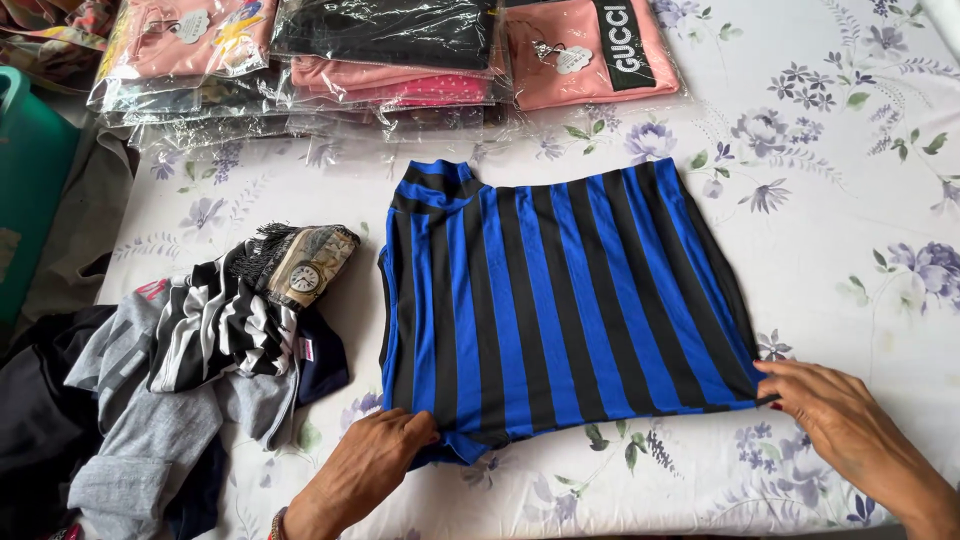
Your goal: Folding t-shirts and scanning them with a handheld barcode device at a processing table.
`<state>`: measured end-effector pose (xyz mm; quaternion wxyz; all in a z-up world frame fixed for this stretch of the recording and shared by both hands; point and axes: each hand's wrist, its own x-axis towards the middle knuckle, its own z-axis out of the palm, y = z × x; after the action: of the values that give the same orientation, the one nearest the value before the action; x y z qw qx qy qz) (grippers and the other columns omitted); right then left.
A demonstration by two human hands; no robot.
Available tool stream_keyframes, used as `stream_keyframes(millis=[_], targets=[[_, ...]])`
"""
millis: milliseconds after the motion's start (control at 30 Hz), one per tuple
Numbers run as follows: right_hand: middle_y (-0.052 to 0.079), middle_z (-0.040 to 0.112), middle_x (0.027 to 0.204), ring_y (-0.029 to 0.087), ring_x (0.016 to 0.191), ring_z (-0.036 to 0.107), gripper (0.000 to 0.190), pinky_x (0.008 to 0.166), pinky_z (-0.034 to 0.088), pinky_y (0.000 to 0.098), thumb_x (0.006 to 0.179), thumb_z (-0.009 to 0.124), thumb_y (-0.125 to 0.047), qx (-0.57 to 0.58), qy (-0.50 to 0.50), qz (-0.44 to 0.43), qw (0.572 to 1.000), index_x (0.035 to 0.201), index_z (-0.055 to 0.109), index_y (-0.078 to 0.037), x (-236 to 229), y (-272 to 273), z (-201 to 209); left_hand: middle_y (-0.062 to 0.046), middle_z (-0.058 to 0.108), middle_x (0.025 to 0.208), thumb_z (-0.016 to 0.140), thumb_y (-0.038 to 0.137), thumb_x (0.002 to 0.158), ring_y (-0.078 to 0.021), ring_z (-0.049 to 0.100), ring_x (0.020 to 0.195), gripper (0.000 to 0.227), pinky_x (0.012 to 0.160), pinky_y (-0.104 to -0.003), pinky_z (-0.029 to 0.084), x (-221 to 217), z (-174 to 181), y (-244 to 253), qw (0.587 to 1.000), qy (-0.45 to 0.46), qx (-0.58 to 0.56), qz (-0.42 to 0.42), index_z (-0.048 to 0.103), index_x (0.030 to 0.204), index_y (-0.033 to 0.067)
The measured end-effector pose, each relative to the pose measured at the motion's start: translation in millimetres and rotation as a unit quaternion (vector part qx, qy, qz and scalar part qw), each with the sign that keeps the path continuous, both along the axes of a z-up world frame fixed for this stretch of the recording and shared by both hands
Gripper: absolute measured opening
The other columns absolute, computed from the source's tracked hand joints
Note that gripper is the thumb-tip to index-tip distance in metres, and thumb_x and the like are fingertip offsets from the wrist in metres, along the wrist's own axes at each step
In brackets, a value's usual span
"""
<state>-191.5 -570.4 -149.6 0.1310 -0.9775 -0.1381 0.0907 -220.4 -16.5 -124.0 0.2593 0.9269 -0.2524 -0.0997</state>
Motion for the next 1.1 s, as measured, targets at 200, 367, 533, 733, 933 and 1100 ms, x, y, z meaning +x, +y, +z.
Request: stream_keyframes(millis=[200,367,533,733,933,1100], targets=[[0.002,0.046,0.153,0.024,0.14,0.048,0.043,0.116,0.039,0.0496,0.089,0.063,-0.046,-0.137,0.083,0.062,0.985,0.129,0.063,-0.029,-1.0,-40.6,-50.7,-0.012,0.069,0.077,0.065,0.022,0.095,-0.0318,0.068,0.072,0.018,0.065,-0.043,0.052,15.0,8.9,-3.3,0.99,0.134,0.007,-0.039,0.064,0.091,0.0046],[0.002,0.039,0.155,0.027,0.142,0.038,0.095,0.117,0.031,0.045,0.076,0.066,-0.055,-0.007,0.015,-0.037,0.999,0.159,0.032,-0.025,27.2,90.3,49.6,-0.014,0.069,0.093,0.064,0.027,0.098,-0.029,0.069,0.079,0.024,0.069,-0.041,0.054,54.0,32.1,-45.6,0.992,0.107,-0.06,-0.003,0.067,0.1,0.0037],[0.025,0.01,0.164,0.035,0.152,0.011,0.089,0.121,0.011,0.0515,0.099,0.041,-0.056,0.064,-0.127,0.265,0.954,0.157,0.012,0.004,36.3,176.3,-2.9,-0.031,0.037,0.156,0.063,0.042,0.095,-0.0445,0.034,0.147,0.078,0.118,-0.051,0.028,74.3,-27.0,-113.2,0.979,-0.185,-0.083,-0.007,0.038,0.15,-0.0063],[0.021,0.017,0.165,0.033,0.154,0.014,0.084,0.124,0.008,0.0513,0.101,0.024,-0.062,-0.001,-0.189,0.135,0.973,0.159,0.014,-0.003,48.7,106.7,-28.9,-0.018,0.037,0.157,0.057,0.062,0.089,-0.0386,0.034,0.144,0.076,0.114,-0.064,0.019,60.0,-31.5,-76.9,0.972,-0.224,0.052,0.053,0.046,0.151,0.0207],[0.02,0.024,0.165,0.034,0.152,0.02,0.078,0.122,0.007,0.0546,0.1,0.031,-0.054,0.017,-0.173,0.013,0.985,0.159,0.02,-0.004,37.6,47.2,-42.2,-0.014,0.037,0.16,0.054,0.062,0.087,-0.0385,0.032,0.144,0.076,0.113,-0.066,0.019,44.1,-44.0,-12.1,0.939,-0.192,0.169,0.231,0.042,0.152,0.0243],[0.018,0.036,0.158,0.036,0.15,0.026,0.066,0.121,0.01,0.0604,0.093,0.045,-0.051,-0.082,-0.233,0.004,0.969,0.137,0.048,-0.002,53.6,89.9,-1.4,-0.019,0.043,0.15,0.056,0.06,0.085,-0.0438,0.031,0.142,0.069,0.111,-0.069,0.018,67.2,-5.1,-38.0,0.926,-0.249,0.195,0.208,0.056,0.137,0.0141]])
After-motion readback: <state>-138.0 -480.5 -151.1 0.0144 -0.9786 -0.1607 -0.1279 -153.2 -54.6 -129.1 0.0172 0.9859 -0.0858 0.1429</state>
